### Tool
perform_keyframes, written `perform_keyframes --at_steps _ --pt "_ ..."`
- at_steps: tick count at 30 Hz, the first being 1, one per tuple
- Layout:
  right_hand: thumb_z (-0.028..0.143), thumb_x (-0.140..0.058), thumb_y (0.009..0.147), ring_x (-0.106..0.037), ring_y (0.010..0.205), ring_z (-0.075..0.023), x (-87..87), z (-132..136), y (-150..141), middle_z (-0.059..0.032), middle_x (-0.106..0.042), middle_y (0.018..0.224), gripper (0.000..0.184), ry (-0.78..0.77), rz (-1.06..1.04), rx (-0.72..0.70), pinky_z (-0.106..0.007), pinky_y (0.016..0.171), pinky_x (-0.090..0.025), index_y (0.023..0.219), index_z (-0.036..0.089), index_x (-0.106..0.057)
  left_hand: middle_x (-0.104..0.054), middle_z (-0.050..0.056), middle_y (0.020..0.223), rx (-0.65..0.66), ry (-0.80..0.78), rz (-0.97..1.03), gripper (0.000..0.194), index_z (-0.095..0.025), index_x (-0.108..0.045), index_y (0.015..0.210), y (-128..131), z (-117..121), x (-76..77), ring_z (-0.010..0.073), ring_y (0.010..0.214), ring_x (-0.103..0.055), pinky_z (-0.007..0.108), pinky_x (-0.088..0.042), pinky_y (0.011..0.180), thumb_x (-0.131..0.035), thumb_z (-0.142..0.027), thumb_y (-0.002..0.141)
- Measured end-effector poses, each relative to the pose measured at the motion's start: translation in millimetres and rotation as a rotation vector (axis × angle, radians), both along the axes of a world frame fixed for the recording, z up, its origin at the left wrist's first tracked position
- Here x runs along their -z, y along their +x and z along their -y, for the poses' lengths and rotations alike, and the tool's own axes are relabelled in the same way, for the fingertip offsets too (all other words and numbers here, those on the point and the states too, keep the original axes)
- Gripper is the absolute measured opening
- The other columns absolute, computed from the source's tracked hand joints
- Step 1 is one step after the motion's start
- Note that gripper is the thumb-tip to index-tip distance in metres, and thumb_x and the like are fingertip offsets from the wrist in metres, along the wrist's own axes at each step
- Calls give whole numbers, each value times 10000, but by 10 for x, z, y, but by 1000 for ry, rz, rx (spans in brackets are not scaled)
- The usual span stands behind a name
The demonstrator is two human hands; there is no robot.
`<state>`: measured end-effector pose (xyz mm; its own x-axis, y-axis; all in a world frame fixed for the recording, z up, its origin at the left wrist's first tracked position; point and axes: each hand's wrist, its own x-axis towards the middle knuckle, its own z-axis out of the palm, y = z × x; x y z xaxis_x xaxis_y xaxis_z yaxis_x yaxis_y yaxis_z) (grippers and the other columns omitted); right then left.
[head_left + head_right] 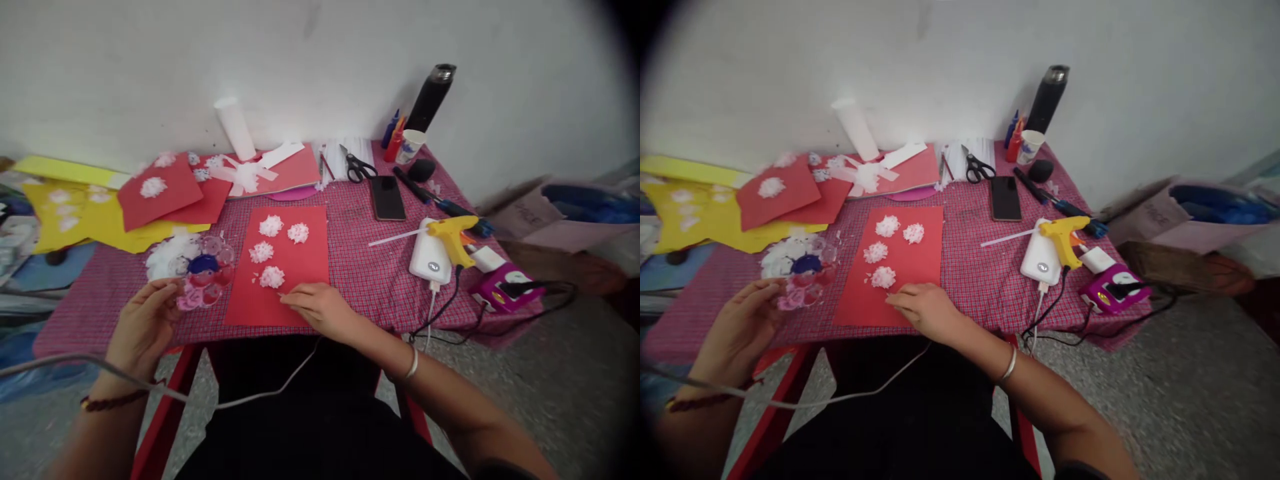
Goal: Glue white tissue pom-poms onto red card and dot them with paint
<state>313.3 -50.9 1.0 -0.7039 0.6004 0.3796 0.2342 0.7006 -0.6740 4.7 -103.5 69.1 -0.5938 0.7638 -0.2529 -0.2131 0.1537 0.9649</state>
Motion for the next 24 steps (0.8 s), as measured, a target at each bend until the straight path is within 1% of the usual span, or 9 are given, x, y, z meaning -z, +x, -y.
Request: perform_keyframes --at_steps 2,6,9,11,13,16,18,21,24 --pt "172 -516 995 -696 933 -175 54 -16 -34 -82 -754 1058 246 41 19 9 -317 810 -536 1145 205 -709 -665 -39 717 -62 5 -10 202 -173 -706 718 29 101 37 60 574 -551 98 -452 460 -781 -126 536" --pt "174 -507 1000 -699 899 -174 89 -17 -46 -84 -756 1052 243 84 -4 39 -309 777 -533 1142 190 -704 -662 -40 717 -134 -5 -3 235 -175 -710 724 -11 196 115 65 585 -554 112 -485 491 -792 -152 504" --pt "195 -480 1015 -706 886 -174 86 -25 -54 -82 -760 1056 255 96 -12 59 -309 747 -535 1134 193 -705 -667 -36 744 -164 -29 -7 238 -189 -710 716 -64 196 117 78 622 -572 118 -482 487 -803 -159 498" --pt "182 -473 1013 -709 918 -174 80 -44 -80 -81 -761 1076 263 100 -3 52 -310 756 -536 1140 199 -702 -664 -34 747 -160 -41 -15 211 -200 -705 694 -90 142 95 82 626 -566 124 -477 486 -805 -163 512" --pt "176 -468 1011 -708 967 -180 66 -71 -110 -86 -757 1112 272 97 8 32 -323 786 -541 1164 197 -692 -661 -28 746 -124 -49 -21 183 -209 -703 683 -113 35 74 88 631 -559 135 -475 494 -805 -171 537" --pt "198 -472 1016 -706 992 -185 21 -94 -128 -96 -751 1138 269 54 -14 20 -338 815 -553 1177 187 -687 -670 -22 774 -30 -30 -31 172 -221 -708 723 -153 -216 90 104 697 -580 155 -492 563 -806 -194 584" --pt "194 -493 1008 -705 971 -170 -22 -79 -123 -97 -754 1111 250 -19 -76 38 -319 814 -563 1160 179 -691 -670 -25 772 19 -1 -51 181 -224 -710 751 -185 -415 148 100 709 -577 155 -477 582 -808 -207 599" --pt "158 -507 991 -694 948 -152 -83 -15 -123 -88 -754 1039 240 -142 -164 122 -297 817 -568 1150 177 -685 -658 -25 732 71 31 -85 201 -207 -703 763 -218 -674 266 97 679 -564 160 -433 554 -810 -216 593" --pt "155 -512 980 -691 908 -167 -128 35 -160 -84 -751 983 233 -175 -115 195 -325 807 -568 1127 178 -691 -655 -25 710 124 46 -103 213 -193 -697 789 -214 -803 348 102 657 -566 178 -417 553 -801 -226 607"
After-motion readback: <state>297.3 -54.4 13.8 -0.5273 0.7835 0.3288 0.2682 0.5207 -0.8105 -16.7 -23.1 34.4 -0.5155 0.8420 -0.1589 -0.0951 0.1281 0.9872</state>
